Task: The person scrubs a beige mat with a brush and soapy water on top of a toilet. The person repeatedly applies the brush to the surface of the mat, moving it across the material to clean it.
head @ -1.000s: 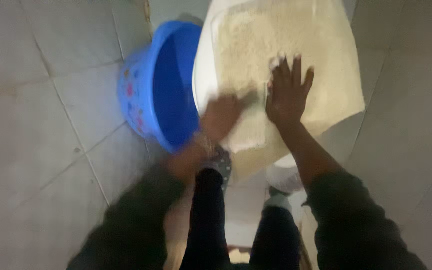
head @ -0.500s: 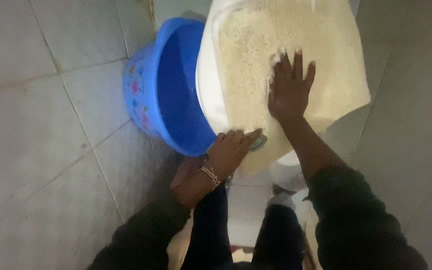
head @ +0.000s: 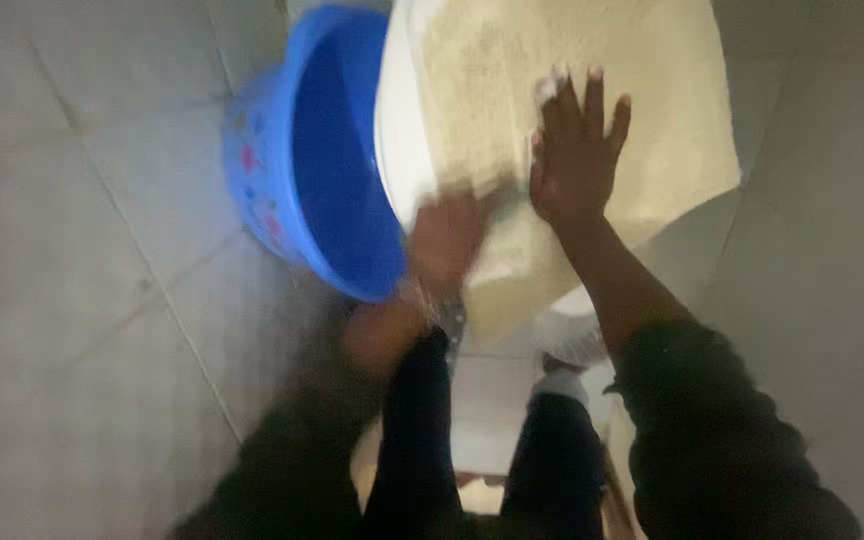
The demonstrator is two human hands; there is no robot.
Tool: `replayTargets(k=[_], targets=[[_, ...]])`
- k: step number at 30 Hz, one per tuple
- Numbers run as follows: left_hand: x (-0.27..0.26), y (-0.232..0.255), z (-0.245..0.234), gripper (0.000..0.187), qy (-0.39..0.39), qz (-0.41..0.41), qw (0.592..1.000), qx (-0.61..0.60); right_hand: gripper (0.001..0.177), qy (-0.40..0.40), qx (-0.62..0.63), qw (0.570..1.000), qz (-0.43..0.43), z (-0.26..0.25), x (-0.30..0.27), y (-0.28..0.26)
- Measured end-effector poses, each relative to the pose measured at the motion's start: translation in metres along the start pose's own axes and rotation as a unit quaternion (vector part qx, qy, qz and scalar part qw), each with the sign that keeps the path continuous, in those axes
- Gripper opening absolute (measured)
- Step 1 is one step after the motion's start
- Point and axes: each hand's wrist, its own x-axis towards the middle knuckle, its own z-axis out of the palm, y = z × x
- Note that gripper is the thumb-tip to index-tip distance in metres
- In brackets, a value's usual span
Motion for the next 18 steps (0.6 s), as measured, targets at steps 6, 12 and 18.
replayTargets(k=[6, 12, 18], targets=[[-0.028, -0.014, -0.011, 0.061, -0.010, 0.065, 0.988, -0.142, 0.055, -0.004, -0.030, 0.999, -0.025, -0.001, 0.000, -0.002], [0.108, -0.091, -0.037, 0.030, 0.316, -0.024, 0.949, 0.005, 0.055, -0.043, -0.035, 0.998, 0.010, 0.010, -0.005, 0.009], [-0.010, -0.001, -0.005, 0.045, 0.141, -0.016, 0.990, -0.018, 0.057, 0.015, -0.085, 0.996, -0.028, 0.014, -0.003, 0.012]])
